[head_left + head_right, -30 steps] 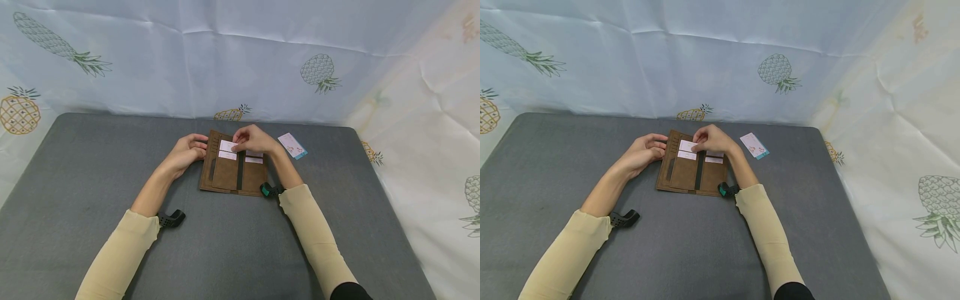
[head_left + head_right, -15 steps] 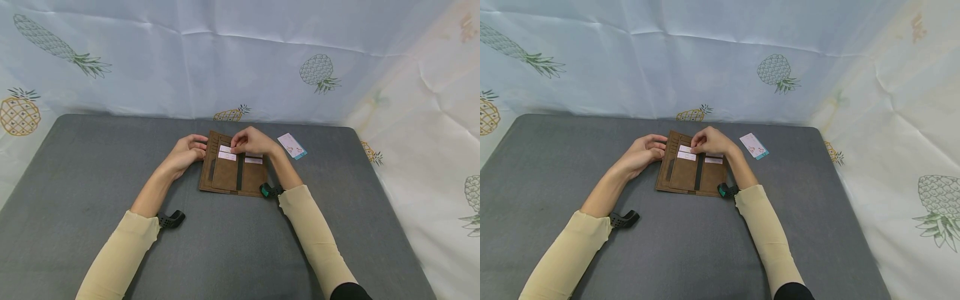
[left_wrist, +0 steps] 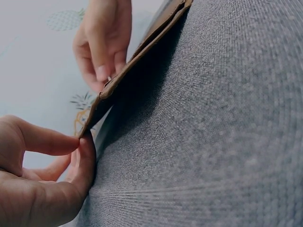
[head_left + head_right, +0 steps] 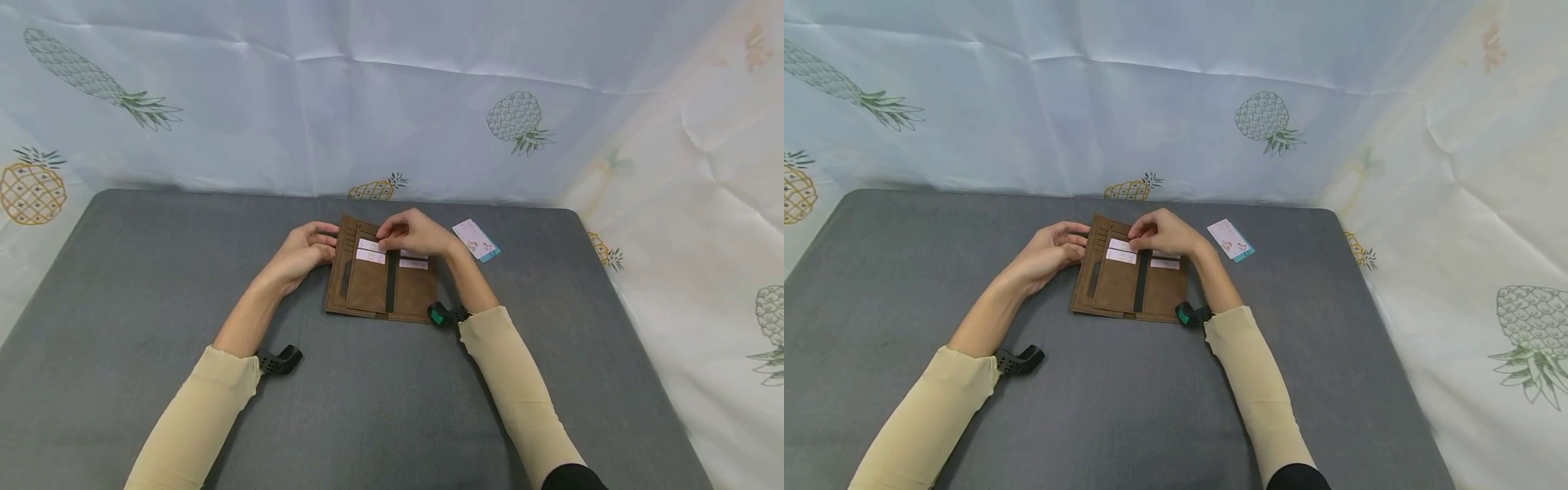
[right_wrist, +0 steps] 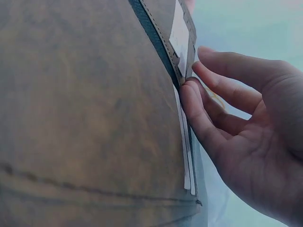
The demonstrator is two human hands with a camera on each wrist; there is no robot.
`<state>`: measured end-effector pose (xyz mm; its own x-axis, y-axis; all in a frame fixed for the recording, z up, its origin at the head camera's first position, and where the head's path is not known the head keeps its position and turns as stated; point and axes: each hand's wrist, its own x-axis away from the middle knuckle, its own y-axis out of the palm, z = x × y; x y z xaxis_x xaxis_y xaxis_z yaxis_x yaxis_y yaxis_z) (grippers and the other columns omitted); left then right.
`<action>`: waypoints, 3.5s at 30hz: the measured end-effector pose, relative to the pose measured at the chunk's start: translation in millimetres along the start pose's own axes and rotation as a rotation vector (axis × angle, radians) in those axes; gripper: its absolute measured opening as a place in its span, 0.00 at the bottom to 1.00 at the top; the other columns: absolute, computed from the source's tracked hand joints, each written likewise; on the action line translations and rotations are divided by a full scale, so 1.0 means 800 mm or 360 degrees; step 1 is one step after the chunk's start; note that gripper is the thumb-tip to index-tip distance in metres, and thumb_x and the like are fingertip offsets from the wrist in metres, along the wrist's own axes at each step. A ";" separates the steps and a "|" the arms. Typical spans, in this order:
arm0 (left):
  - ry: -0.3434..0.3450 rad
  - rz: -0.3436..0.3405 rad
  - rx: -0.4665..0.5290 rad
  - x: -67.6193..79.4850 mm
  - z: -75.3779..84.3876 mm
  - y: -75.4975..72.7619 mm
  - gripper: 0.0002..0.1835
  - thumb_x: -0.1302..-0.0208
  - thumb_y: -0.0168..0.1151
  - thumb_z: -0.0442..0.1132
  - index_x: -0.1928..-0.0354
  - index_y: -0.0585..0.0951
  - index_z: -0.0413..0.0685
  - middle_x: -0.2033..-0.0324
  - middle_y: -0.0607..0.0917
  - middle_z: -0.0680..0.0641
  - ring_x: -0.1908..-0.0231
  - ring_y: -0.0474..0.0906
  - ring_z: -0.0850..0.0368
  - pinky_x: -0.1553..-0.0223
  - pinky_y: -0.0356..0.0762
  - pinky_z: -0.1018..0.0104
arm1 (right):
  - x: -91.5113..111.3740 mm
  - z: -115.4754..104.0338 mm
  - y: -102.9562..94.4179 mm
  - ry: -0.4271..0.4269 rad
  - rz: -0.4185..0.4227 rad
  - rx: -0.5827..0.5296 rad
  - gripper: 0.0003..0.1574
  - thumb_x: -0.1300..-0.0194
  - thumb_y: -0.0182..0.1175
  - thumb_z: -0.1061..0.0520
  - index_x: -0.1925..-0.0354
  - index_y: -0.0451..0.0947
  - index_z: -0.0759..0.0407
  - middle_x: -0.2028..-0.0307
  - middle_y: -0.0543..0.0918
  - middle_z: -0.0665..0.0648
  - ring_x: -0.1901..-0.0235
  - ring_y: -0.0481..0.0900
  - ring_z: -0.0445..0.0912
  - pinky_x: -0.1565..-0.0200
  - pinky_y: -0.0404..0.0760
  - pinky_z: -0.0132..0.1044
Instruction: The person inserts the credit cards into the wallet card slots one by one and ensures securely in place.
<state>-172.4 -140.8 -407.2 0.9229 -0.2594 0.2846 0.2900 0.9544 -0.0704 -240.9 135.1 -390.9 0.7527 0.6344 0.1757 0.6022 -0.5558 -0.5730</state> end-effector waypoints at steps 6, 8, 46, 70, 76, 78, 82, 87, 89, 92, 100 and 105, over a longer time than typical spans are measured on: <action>-0.0004 0.0005 0.0005 0.000 -0.001 0.001 0.30 0.25 0.49 0.23 0.23 0.68 0.38 0.44 0.77 0.38 0.54 0.77 0.55 0.52 0.81 0.71 | 0.009 0.005 -0.009 -0.0008 0.0029 -0.0024 0.14 0.24 0.68 0.59 0.45 0.87 0.64 0.50 0.91 0.63 0.51 0.90 0.51 0.47 0.87 0.40; -0.0002 0.0005 0.0004 0.000 -0.001 0.001 0.30 0.25 0.49 0.23 0.23 0.68 0.38 0.44 0.77 0.38 0.54 0.77 0.55 0.52 0.81 0.71 | 0.014 0.007 -0.013 -0.0007 0.0050 -0.0022 0.14 0.24 0.67 0.59 0.44 0.87 0.64 0.49 0.91 0.63 0.51 0.90 0.51 0.47 0.87 0.40; 0.0001 -0.0014 -0.0005 0.001 -0.001 -0.001 0.29 0.24 0.50 0.25 0.22 0.67 0.38 0.45 0.77 0.39 0.54 0.77 0.56 0.51 0.81 0.70 | 0.110 0.078 -0.095 0.0517 0.0630 0.0019 0.30 0.23 0.66 0.55 0.29 0.77 0.68 0.32 0.81 0.72 0.32 0.81 0.64 0.37 0.83 0.51; -0.0005 -0.0005 -0.0010 0.000 0.000 0.000 0.29 0.23 0.50 0.25 0.22 0.67 0.38 0.44 0.77 0.38 0.52 0.77 0.55 0.50 0.81 0.71 | 0.106 0.102 -0.098 0.0571 0.0623 0.0202 0.36 0.31 0.74 0.59 0.30 0.74 0.69 0.37 0.78 0.71 0.45 0.76 0.58 0.50 0.75 0.35; -0.0003 0.0004 0.0005 -0.001 -0.001 0.000 0.30 0.25 0.50 0.24 0.23 0.68 0.37 0.46 0.77 0.40 0.54 0.78 0.57 0.51 0.81 0.72 | 0.106 0.094 -0.097 0.0540 0.0639 0.0175 0.37 0.34 0.77 0.60 0.34 0.70 0.69 0.46 0.82 0.72 0.63 0.79 0.45 0.65 0.78 0.29; -0.0002 0.0006 0.0009 -0.001 0.000 0.001 0.30 0.25 0.51 0.24 0.23 0.68 0.37 0.47 0.77 0.41 0.55 0.78 0.58 0.52 0.81 0.72 | 0.107 0.090 -0.097 0.0532 0.0624 0.0140 0.36 0.33 0.75 0.61 0.34 0.69 0.69 0.49 0.86 0.73 0.69 0.81 0.40 0.69 0.80 0.29; -0.0005 0.0008 0.0002 0.000 0.000 0.001 0.30 0.25 0.51 0.24 0.23 0.68 0.37 0.47 0.77 0.40 0.54 0.78 0.57 0.52 0.81 0.72 | 0.105 0.083 -0.096 0.0479 0.0623 0.0059 0.31 0.28 0.69 0.62 0.33 0.69 0.69 0.60 0.90 0.64 0.77 0.76 0.35 0.72 0.76 0.30; -0.0012 0.0004 0.0000 0.000 -0.001 0.000 0.30 0.25 0.50 0.24 0.22 0.68 0.38 0.45 0.77 0.39 0.53 0.77 0.56 0.51 0.81 0.72 | 0.095 0.071 -0.089 0.0380 0.0677 -0.0086 0.27 0.23 0.61 0.64 0.30 0.70 0.69 0.71 0.84 0.46 0.82 0.62 0.36 0.74 0.66 0.32; -0.0013 0.0005 0.0003 0.000 -0.001 0.000 0.30 0.25 0.50 0.24 0.22 0.68 0.38 0.45 0.77 0.39 0.53 0.78 0.56 0.51 0.81 0.72 | 0.090 0.065 -0.085 0.0349 0.0702 -0.0145 0.27 0.23 0.60 0.65 0.30 0.70 0.69 0.71 0.84 0.43 0.83 0.62 0.36 0.75 0.65 0.33; -0.0017 0.0007 0.0005 0.000 -0.001 0.000 0.30 0.25 0.50 0.24 0.22 0.68 0.38 0.45 0.77 0.39 0.53 0.78 0.56 0.51 0.81 0.72 | 0.083 0.058 -0.079 0.0317 0.0728 -0.0199 0.27 0.23 0.59 0.65 0.29 0.71 0.69 0.72 0.83 0.43 0.82 0.61 0.36 0.74 0.65 0.32; -0.0022 0.0012 0.0008 -0.001 -0.001 0.000 0.30 0.25 0.50 0.24 0.23 0.68 0.39 0.45 0.77 0.40 0.53 0.78 0.56 0.51 0.81 0.71 | 0.065 0.045 -0.062 0.0286 0.0825 -0.0349 0.27 0.23 0.60 0.65 0.30 0.72 0.65 0.69 0.86 0.45 0.78 0.68 0.38 0.70 0.67 0.33; -0.0018 0.0011 0.0013 -0.001 -0.002 0.000 0.30 0.25 0.50 0.24 0.23 0.68 0.38 0.46 0.77 0.40 0.54 0.78 0.56 0.51 0.81 0.72 | 0.054 0.044 -0.050 0.0219 0.0821 -0.0332 0.26 0.24 0.61 0.67 0.31 0.72 0.66 0.64 0.88 0.55 0.74 0.73 0.40 0.69 0.68 0.33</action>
<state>-172.6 -140.7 -408.6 0.9221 -0.2509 0.2947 0.2812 0.9575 -0.0647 -241.6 203.6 -388.9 0.9824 0.1848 0.0258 0.1768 -0.8782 -0.4445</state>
